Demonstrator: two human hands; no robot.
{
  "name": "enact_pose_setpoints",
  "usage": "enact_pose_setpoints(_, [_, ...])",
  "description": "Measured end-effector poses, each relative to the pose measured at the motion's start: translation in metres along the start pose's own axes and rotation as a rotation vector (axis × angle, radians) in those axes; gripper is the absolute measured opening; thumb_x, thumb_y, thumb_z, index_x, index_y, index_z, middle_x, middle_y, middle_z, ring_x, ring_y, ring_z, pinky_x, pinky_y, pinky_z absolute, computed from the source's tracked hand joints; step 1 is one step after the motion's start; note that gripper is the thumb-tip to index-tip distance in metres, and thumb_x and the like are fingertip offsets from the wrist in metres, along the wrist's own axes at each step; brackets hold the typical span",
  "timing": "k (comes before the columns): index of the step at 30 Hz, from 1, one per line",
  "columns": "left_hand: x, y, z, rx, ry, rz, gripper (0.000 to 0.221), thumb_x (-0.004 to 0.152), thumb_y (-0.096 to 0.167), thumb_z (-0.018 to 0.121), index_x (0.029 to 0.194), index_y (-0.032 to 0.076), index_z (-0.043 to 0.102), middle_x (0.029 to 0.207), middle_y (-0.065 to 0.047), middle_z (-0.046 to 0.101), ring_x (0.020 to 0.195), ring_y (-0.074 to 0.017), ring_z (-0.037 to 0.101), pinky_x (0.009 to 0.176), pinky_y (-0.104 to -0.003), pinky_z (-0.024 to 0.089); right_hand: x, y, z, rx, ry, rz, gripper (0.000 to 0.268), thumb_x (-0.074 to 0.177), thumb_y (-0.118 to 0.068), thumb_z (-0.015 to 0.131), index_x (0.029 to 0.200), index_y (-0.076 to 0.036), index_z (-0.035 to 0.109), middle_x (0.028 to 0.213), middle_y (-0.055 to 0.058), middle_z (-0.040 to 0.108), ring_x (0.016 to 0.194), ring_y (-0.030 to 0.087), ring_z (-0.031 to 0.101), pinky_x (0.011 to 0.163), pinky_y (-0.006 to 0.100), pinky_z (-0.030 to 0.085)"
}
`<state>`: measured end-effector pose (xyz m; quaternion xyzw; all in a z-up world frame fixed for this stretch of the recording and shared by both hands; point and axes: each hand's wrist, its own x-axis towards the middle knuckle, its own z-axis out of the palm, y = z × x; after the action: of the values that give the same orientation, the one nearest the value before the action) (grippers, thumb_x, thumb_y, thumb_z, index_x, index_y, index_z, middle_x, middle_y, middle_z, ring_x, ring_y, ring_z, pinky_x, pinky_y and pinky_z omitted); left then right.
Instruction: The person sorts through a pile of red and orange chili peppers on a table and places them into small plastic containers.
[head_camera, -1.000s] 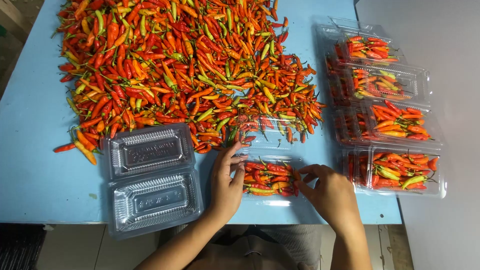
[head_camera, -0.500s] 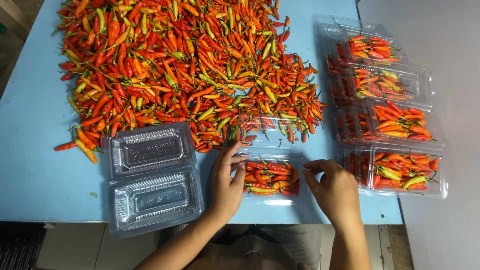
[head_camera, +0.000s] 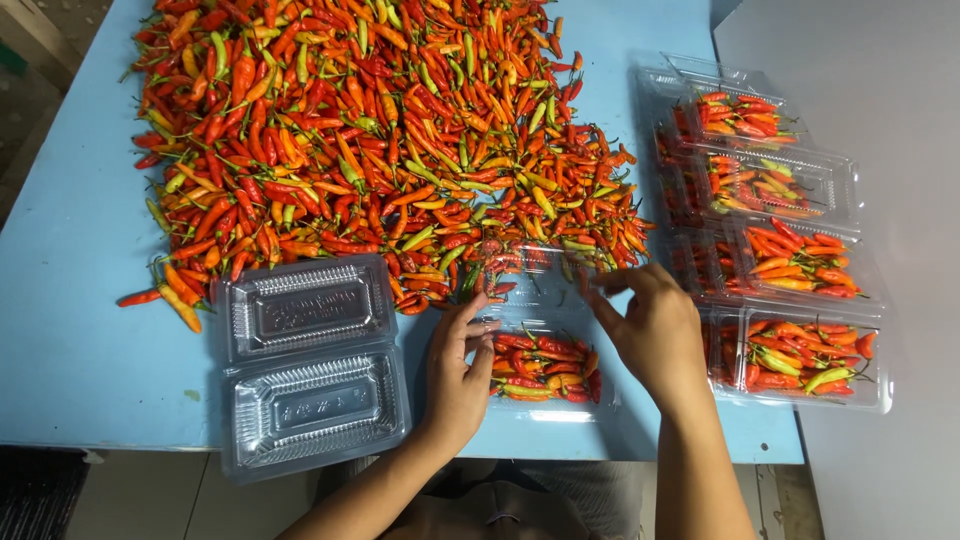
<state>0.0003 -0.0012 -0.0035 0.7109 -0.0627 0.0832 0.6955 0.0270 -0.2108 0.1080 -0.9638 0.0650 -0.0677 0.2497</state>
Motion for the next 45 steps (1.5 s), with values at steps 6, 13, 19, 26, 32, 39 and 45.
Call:
enact_pose_setpoints(6, [0.0, 0.003, -0.001, -0.039, -0.02, -0.038, 0.053, 0.094, -0.01, 0.05, 0.144, 0.008, 0.052, 0.133, -0.011, 0.06, 0.107, -0.0194, 0.073, 0.096, -0.031, 0.059, 0.073, -0.026, 0.028, -0.063, -0.124, 0.042, 0.02, 0.088, -0.03, 0.065, 0.102, -0.021, 0.077, 0.063, 0.005, 0.072, 0.07, 0.027, 0.072, 0.069, 0.042, 0.049])
enact_pose_setpoints(13, [0.0, 0.006, -0.003, -0.006, -0.014, 0.003, 0.054, 0.094, -0.011, 0.05, 0.143, 0.009, 0.053, 0.13, -0.011, 0.061, 0.105, -0.0194, 0.073, 0.095, -0.031, 0.06, 0.123, -0.025, 0.075, -0.202, -0.153, 0.019, 0.049, 0.086, -0.037, 0.074, 0.133, -0.023, 0.071, 0.103, 0.016, 0.076, 0.094, 0.04, 0.071, 0.078, 0.054, 0.056])
enact_pose_setpoints(19, [-0.002, 0.006, -0.002, -0.012, -0.009, 0.014, 0.054, 0.093, -0.012, 0.051, 0.144, 0.009, 0.052, 0.131, -0.012, 0.06, 0.104, -0.0193, 0.071, 0.094, -0.03, 0.06, 0.125, -0.047, 0.062, -0.373, -0.346, 0.067, 0.049, 0.09, -0.045, 0.068, 0.134, -0.024, 0.064, 0.103, 0.015, 0.075, 0.097, 0.039, 0.07, 0.081, 0.053, 0.057])
enact_pose_setpoints(26, [-0.002, 0.009, -0.003, -0.036, -0.012, 0.007, 0.055, 0.094, -0.013, 0.05, 0.144, 0.009, 0.051, 0.134, -0.013, 0.058, 0.106, -0.0206, 0.071, 0.095, -0.031, 0.061, 0.123, -0.056, 0.064, -0.184, -0.423, 0.111, 0.033, 0.085, -0.042, 0.072, 0.113, -0.024, 0.07, 0.091, 0.0, 0.077, 0.088, 0.023, 0.07, 0.071, 0.042, 0.05])
enact_pose_setpoints(32, [-0.002, 0.005, -0.003, -0.018, -0.018, 0.018, 0.054, 0.094, -0.012, 0.051, 0.144, 0.008, 0.051, 0.131, -0.013, 0.059, 0.105, -0.0204, 0.072, 0.095, -0.031, 0.06, 0.125, -0.035, 0.064, 0.191, -0.286, 0.14, 0.011, 0.09, -0.026, 0.073, 0.093, -0.016, 0.076, 0.081, 0.002, 0.074, 0.063, 0.015, 0.055, 0.058, 0.034, 0.04])
enact_pose_setpoints(39, [-0.001, 0.009, -0.003, -0.024, -0.021, -0.006, 0.053, 0.095, -0.011, 0.05, 0.144, 0.008, 0.052, 0.129, -0.012, 0.059, 0.107, -0.0198, 0.072, 0.096, -0.031, 0.06, 0.107, 0.005, 0.05, 0.878, -0.192, 0.198, 0.015, 0.09, -0.011, 0.077, 0.104, -0.007, 0.073, 0.095, 0.002, 0.071, 0.087, 0.013, 0.069, 0.077, 0.024, 0.053])
enact_pose_setpoints(45, [-0.001, 0.01, -0.003, -0.025, -0.026, -0.006, 0.051, 0.096, -0.009, 0.049, 0.144, 0.008, 0.052, 0.127, -0.012, 0.059, 0.107, -0.0205, 0.072, 0.097, -0.032, 0.059, 0.043, 0.013, 0.015, 0.771, -0.206, 0.143, 0.02, 0.087, -0.009, 0.077, 0.107, -0.007, 0.075, 0.106, 0.005, 0.076, 0.081, 0.01, 0.064, 0.065, 0.024, 0.045])
